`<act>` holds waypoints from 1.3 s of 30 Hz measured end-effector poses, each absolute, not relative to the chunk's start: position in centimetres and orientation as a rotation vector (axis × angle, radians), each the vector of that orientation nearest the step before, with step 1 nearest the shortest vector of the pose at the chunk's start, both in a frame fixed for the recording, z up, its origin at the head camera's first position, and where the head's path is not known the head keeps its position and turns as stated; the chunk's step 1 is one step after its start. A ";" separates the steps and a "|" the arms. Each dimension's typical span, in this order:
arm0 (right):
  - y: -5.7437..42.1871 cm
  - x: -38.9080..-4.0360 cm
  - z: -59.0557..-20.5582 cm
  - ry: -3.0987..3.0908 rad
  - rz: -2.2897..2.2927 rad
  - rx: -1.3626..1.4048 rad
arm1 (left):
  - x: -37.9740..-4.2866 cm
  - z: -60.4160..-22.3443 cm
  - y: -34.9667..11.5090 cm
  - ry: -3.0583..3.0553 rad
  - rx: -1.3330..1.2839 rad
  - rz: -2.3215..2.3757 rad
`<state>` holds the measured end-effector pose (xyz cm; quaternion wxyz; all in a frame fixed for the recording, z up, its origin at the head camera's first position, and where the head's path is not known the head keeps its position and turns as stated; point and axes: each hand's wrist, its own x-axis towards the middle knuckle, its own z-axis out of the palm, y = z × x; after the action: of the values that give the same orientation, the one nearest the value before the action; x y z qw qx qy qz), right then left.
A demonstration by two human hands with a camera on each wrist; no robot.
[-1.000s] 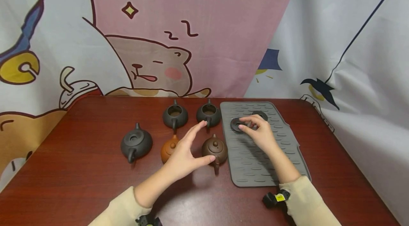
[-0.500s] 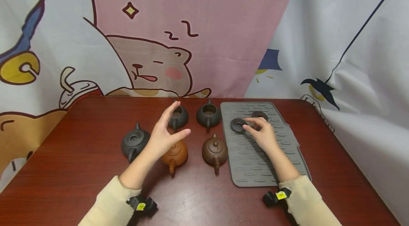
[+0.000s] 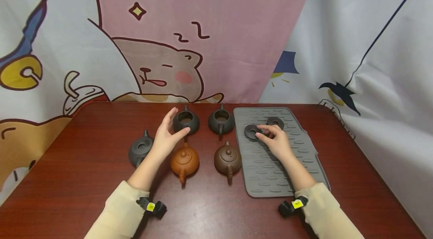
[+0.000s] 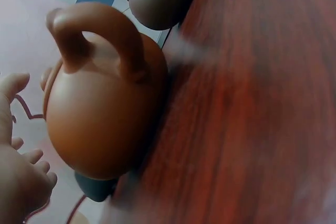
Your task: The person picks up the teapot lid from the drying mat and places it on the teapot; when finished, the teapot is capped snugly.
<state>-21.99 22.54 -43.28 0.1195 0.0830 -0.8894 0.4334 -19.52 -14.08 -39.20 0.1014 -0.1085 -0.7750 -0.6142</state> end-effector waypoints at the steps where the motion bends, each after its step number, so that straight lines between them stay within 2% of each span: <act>1: 22.5 -22.0 -43.3 -2.606 1.262 0.242 | -19.6 -39.4 -14.1 -2.290 -0.303 -1.822; 17: 21.9 -22.3 -43.0 -2.659 1.263 0.154 | -20.9 -42.1 -13.7 -2.309 -0.066 -1.966; 25: 21.3 -22.3 -42.9 -2.604 1.271 0.082 | -21.3 -42.2 -13.4 -2.340 0.070 -1.962; 39: 21.1 -22.3 -42.9 -2.508 1.308 0.123 | -21.7 -42.6 -13.4 -2.398 0.080 -1.811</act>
<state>-22.30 21.10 -42.90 0.1545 0.0428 -0.8752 0.4564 -21.68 -13.44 -42.64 0.0678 0.0267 -0.7959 -0.6010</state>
